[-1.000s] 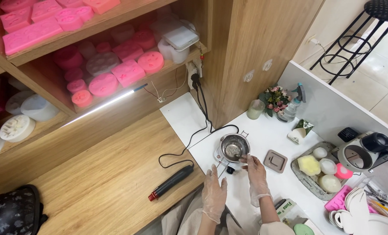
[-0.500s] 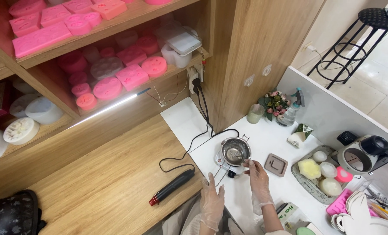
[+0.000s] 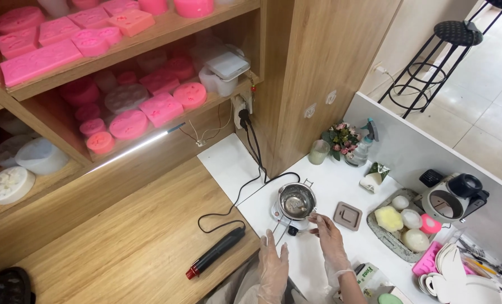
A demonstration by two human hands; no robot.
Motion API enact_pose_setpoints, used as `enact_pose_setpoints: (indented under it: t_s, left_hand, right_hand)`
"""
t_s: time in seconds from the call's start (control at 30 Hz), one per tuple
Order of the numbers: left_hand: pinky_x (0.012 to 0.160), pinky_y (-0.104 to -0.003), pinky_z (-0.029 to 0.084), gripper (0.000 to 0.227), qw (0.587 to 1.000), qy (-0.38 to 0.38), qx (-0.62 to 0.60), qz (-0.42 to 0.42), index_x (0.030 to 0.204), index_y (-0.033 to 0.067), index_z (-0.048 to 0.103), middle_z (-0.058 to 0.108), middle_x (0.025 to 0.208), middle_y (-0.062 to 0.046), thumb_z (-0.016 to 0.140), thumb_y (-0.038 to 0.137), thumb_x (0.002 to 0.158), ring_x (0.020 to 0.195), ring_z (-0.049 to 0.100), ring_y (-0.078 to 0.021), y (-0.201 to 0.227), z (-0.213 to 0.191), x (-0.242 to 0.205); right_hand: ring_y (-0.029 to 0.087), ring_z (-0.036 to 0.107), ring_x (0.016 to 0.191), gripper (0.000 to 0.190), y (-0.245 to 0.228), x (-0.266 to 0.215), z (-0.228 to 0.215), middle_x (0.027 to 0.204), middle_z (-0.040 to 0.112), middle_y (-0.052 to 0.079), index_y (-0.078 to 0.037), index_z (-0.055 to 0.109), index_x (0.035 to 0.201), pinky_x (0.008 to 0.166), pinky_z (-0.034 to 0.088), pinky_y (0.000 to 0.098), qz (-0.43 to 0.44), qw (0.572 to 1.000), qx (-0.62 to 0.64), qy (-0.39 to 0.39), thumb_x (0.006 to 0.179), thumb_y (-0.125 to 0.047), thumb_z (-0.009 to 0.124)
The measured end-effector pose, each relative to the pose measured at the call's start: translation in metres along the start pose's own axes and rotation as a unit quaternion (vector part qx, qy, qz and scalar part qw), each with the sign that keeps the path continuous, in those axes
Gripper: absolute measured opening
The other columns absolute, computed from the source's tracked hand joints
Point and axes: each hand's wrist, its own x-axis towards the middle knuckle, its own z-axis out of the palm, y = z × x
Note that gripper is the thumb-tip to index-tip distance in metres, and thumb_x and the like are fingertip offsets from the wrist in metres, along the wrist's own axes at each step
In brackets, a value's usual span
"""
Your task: Cleaning and refining a leaf-shaped wax candle after removing it from a mold.
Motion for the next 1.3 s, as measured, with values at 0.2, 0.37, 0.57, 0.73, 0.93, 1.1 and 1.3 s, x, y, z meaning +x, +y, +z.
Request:
enact_pose_setpoints:
  t_s: [0.2,0.37,0.57,0.73,0.93,1.1,1.3]
  left_hand:
    - [0.123,-0.044,0.03,0.071,1.0,0.009,-0.013,0.01,0.16,0.0128,0.017,0.018,0.164,-0.022,0.049,0.039,0.103,0.152,0.022,-0.0382,-0.011,0.007,0.005]
    - [0.122,-0.043,0.03,0.068,0.999,0.024,-0.019,0.031,0.16,0.014,0.02,0.021,0.163,-0.019,0.049,0.038,0.104,0.152,0.024,-0.0359,-0.004,0.003,-0.001]
    - [0.119,-0.042,0.037,0.064,0.996,0.056,-0.037,0.053,0.157,0.0149,0.029,0.027,0.162,-0.018,0.051,0.035,0.101,0.149,0.031,-0.0341,0.002,0.001,-0.005]
    - [0.117,-0.044,0.039,0.062,0.997,0.06,-0.009,0.043,0.156,0.0122,0.03,0.025,0.161,-0.02,0.051,0.035,0.102,0.149,0.03,-0.0356,0.006,0.004,-0.005]
    - [0.116,-0.044,0.039,0.063,0.994,0.091,0.022,0.058,0.156,0.0127,0.03,0.027,0.16,-0.018,0.052,0.035,0.101,0.148,0.033,-0.035,0.008,0.004,0.001]
    - [0.115,-0.044,0.04,0.063,0.993,0.099,0.035,0.062,0.156,0.0129,0.03,0.028,0.16,-0.018,0.053,0.036,0.101,0.145,0.037,-0.0347,0.009,0.0,0.004]
    - [0.114,-0.045,0.04,0.062,0.988,0.112,0.057,0.085,0.155,0.0128,0.033,0.033,0.158,-0.018,0.054,0.034,0.101,0.145,0.037,-0.035,0.007,0.008,0.004]
  right_hand:
    - [0.017,0.065,0.085,0.038,-0.007,0.0,0.003,0.117,0.076,0.006,-0.005,0.064,0.129,0.088,0.053,0.0327,0.034,0.999,-0.015,0.013,0.106,-0.03,0.048]
    - [0.016,0.064,0.083,0.036,-0.009,-0.006,0.009,0.118,0.075,0.005,-0.007,0.066,0.127,0.087,0.051,0.0322,0.029,0.999,0.006,0.041,0.105,-0.031,0.051]
    - [0.017,0.064,0.082,0.038,0.004,-0.004,0.003,0.118,0.076,0.004,-0.009,0.067,0.127,0.086,0.051,0.0336,0.039,0.998,0.034,0.044,0.104,-0.035,0.051]
    - [0.016,0.065,0.083,0.042,-0.01,-0.012,0.005,0.12,0.077,0.002,-0.012,0.066,0.129,0.088,0.051,0.0329,0.072,0.997,-0.02,0.0,0.103,-0.04,0.049]
    - [0.016,0.064,0.083,0.043,-0.007,0.004,0.006,0.121,0.077,0.003,-0.009,0.067,0.128,0.087,0.051,0.0331,0.057,0.998,0.006,-0.001,0.103,-0.04,0.05]
    - [0.015,0.065,0.084,0.044,-0.023,0.001,0.017,0.12,0.077,0.004,-0.01,0.067,0.128,0.087,0.052,0.0324,0.061,0.998,0.02,0.004,0.103,-0.042,0.049]
    - [0.014,0.064,0.082,0.045,-0.021,0.0,0.018,0.118,0.078,0.003,-0.011,0.068,0.127,0.088,0.05,0.0316,0.064,0.997,0.037,0.0,0.102,-0.044,0.051]
